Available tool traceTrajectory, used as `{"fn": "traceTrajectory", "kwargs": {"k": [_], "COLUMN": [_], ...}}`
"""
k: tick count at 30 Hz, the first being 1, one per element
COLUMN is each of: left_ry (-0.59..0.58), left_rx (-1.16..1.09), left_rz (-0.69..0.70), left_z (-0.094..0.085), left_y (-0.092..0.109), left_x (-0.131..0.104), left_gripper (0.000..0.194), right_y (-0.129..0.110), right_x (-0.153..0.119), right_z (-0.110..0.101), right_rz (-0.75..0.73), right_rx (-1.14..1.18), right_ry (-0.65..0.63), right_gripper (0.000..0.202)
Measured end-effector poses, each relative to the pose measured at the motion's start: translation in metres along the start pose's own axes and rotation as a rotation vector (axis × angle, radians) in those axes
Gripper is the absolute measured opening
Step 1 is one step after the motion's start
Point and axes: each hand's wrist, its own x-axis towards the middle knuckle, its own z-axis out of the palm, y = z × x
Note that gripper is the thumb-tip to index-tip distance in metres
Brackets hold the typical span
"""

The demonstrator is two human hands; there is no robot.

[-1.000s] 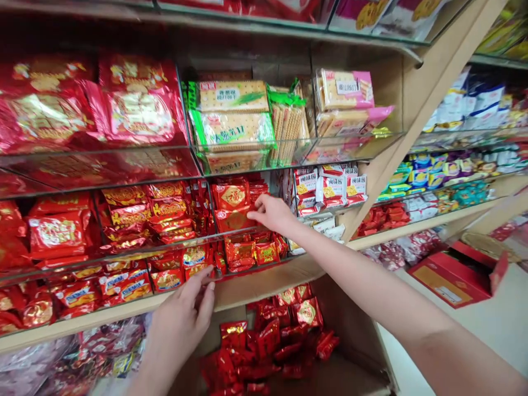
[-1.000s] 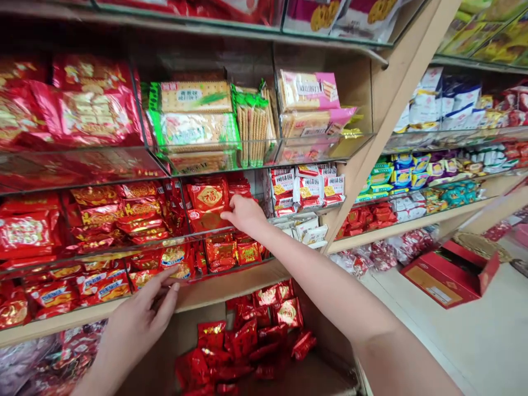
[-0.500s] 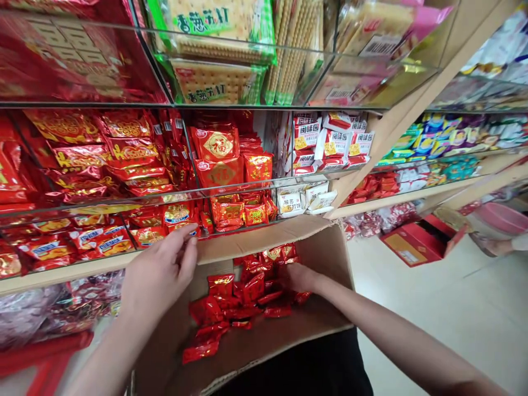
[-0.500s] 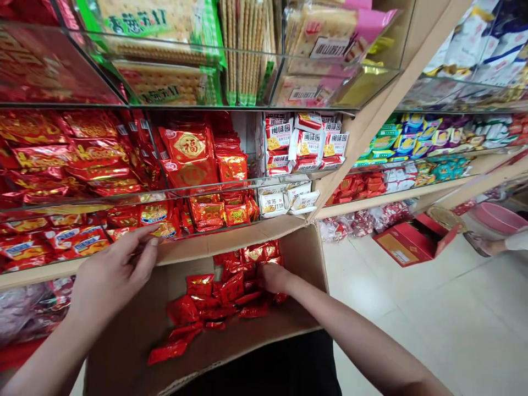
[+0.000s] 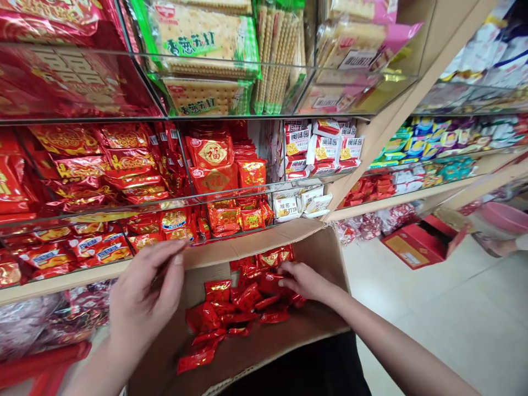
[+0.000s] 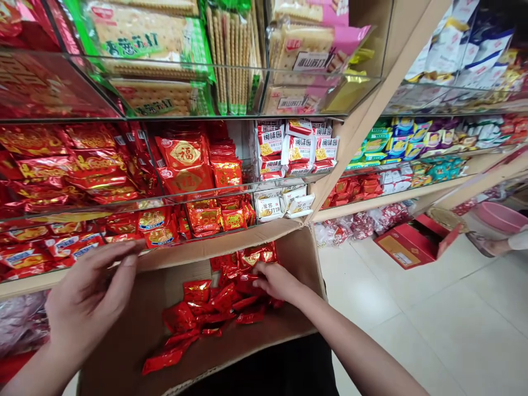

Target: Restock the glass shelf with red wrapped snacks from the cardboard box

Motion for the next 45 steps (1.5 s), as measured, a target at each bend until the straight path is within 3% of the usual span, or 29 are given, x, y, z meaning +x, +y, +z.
{"fn": "traceTrajectory", "kwargs": {"k": [2, 5, 6, 9, 12, 18, 21, 24, 26, 28, 31, 34, 36, 40, 45], "left_ry": [-0.077, -0.370, -0.414, -0.313, -0.168, -0.036, 0.032, 0.061, 0.034, 0.007, 0.002, -0.044, -0.092, -0.116, -0.090], "left_rx": [-0.130, -0.261, -0.305, -0.375, -0.369, -0.405, -0.405, -0.354, -0.335, -0.311, -0.234, -0.181, -0.151, -0.076, 0.062], "left_rz": [-0.045, -0.144, -0.193, -0.322, -0.389, -0.427, -0.447, -0.442, -0.419, -0.409, -0.410, -0.387, -0.365, -0.328, -0.206], "left_z": [0.005, 0.021, 0.027, 0.042, 0.049, 0.045, 0.035, 0.020, 0.009, 0.000, -0.004, 0.001, 0.005, 0.009, 0.009], "left_y": [0.020, 0.046, 0.052, 0.060, 0.061, 0.065, 0.062, 0.049, 0.036, 0.019, -0.004, -0.020, -0.025, -0.029, -0.030], "left_x": [-0.001, -0.002, -0.003, -0.007, -0.011, -0.010, -0.004, 0.004, 0.009, 0.013, 0.016, 0.014, 0.011, 0.002, 0.000], "left_gripper": [0.028, 0.022, 0.018, 0.033, 0.033, 0.032, 0.030, 0.030, 0.030, 0.031, 0.033, 0.031, 0.030, 0.030, 0.026], "right_y": [-0.026, -0.066, -0.078, -0.100, -0.105, -0.109, -0.120, -0.132, -0.135, -0.132, -0.123, -0.121, -0.129, -0.156, -0.172], "right_x": [-0.012, -0.024, -0.025, -0.019, -0.006, 0.008, 0.005, 0.000, 0.004, 0.021, 0.069, 0.124, 0.153, 0.190, 0.209], "right_z": [-0.019, -0.035, -0.036, -0.023, -0.003, 0.010, 0.002, -0.016, -0.035, -0.060, -0.098, -0.123, -0.131, -0.132, -0.126], "right_rz": [-0.059, -0.125, -0.133, -0.070, 0.023, -0.078, -0.173, -0.256, -0.253, -0.200, -0.101, -0.105, -0.175, -0.319, -0.261], "right_rx": [0.151, 0.426, 0.496, 0.684, 0.735, 0.542, 0.593, 0.687, 0.691, 0.684, 0.711, 0.681, 0.586, 0.162, -0.016], "right_ry": [0.014, 0.037, 0.063, 0.338, 0.660, 0.885, 0.773, 0.405, 0.281, 0.372, 0.606, 0.647, 0.657, 0.604, 0.531], "right_gripper": [0.012, 0.019, 0.020, 0.024, 0.025, 0.032, 0.031, 0.021, 0.022, 0.022, 0.028, 0.028, 0.025, 0.021, 0.022]}}
